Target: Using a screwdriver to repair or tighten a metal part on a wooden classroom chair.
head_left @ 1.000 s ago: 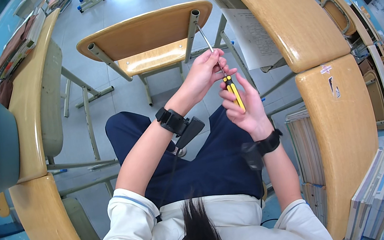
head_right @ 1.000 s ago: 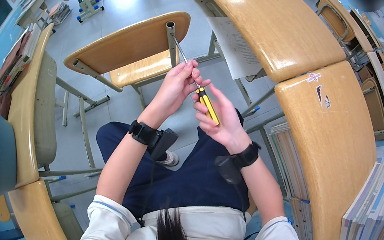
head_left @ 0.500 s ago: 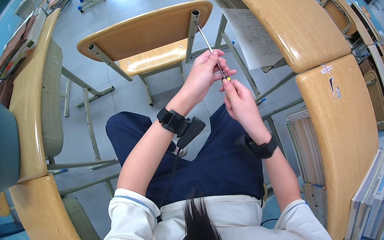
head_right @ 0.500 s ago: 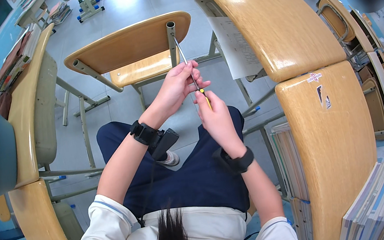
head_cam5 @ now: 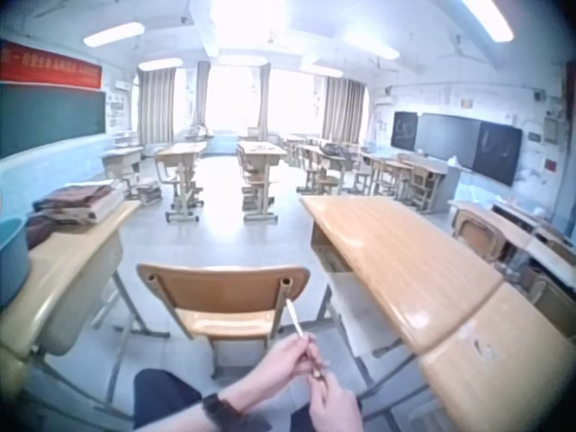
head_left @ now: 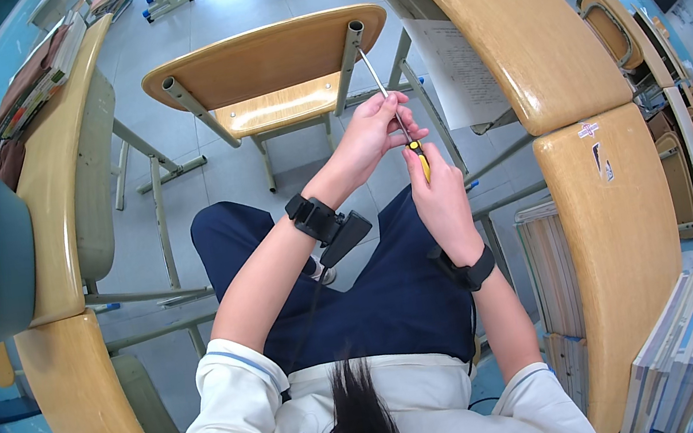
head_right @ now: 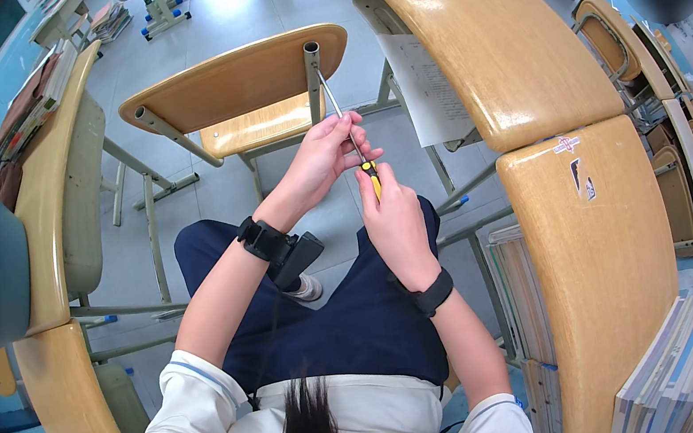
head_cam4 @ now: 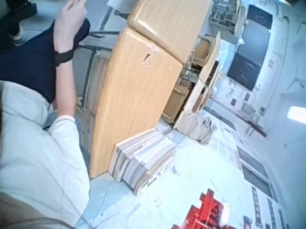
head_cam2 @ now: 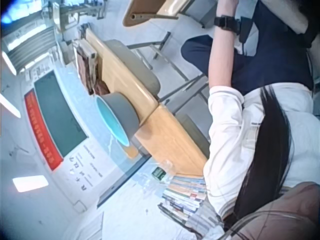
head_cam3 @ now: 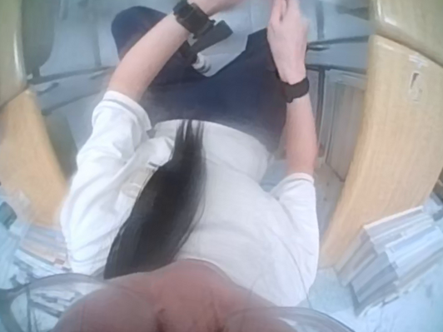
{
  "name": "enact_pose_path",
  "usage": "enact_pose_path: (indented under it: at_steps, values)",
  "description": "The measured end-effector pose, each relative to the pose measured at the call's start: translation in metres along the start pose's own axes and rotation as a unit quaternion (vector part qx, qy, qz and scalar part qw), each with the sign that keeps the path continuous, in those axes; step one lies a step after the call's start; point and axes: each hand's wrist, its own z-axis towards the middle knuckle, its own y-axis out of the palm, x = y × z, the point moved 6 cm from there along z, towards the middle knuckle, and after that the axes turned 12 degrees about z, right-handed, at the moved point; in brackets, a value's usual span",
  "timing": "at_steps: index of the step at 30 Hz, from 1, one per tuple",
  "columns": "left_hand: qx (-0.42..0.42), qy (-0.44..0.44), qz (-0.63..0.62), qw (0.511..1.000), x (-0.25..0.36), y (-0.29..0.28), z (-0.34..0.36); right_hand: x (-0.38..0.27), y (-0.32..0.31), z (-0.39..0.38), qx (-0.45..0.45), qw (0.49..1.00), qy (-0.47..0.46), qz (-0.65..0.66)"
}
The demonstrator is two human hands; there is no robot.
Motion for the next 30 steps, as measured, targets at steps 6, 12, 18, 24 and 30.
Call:
enact_pose_path:
  at_steps: [6, 12, 18, 24, 30]
  values:
    - [-0.019, 0.033, -0.038, 0.999, 0.003, 0.002, 0.002, 0.012, 0.014, -0.006, -0.118, 0.853, 0.228, 0.454]
    - [-0.019, 0.012, -0.026, 0.999, -0.004, -0.004, 0.0, 0.006, 0.003, -0.004, -0.055, 0.969, 0.15, 0.187]
    - [-0.026, 0.004, -0.018, 0.999, -0.003, 0.001, 0.002, 0.003, -0.006, 0.003, 0.025, 0.994, -0.041, -0.099]
    - [-0.023, 0.005, -0.021, 0.999, 0.002, 0.002, 0.0, 0.007, 0.014, -0.007, -0.132, 0.799, 0.256, 0.528]
    - [-0.018, -0.012, -0.004, 1.0, 0.004, 0.001, -0.004, 0.001, 0.004, -0.004, -0.051, 0.963, 0.159, 0.212]
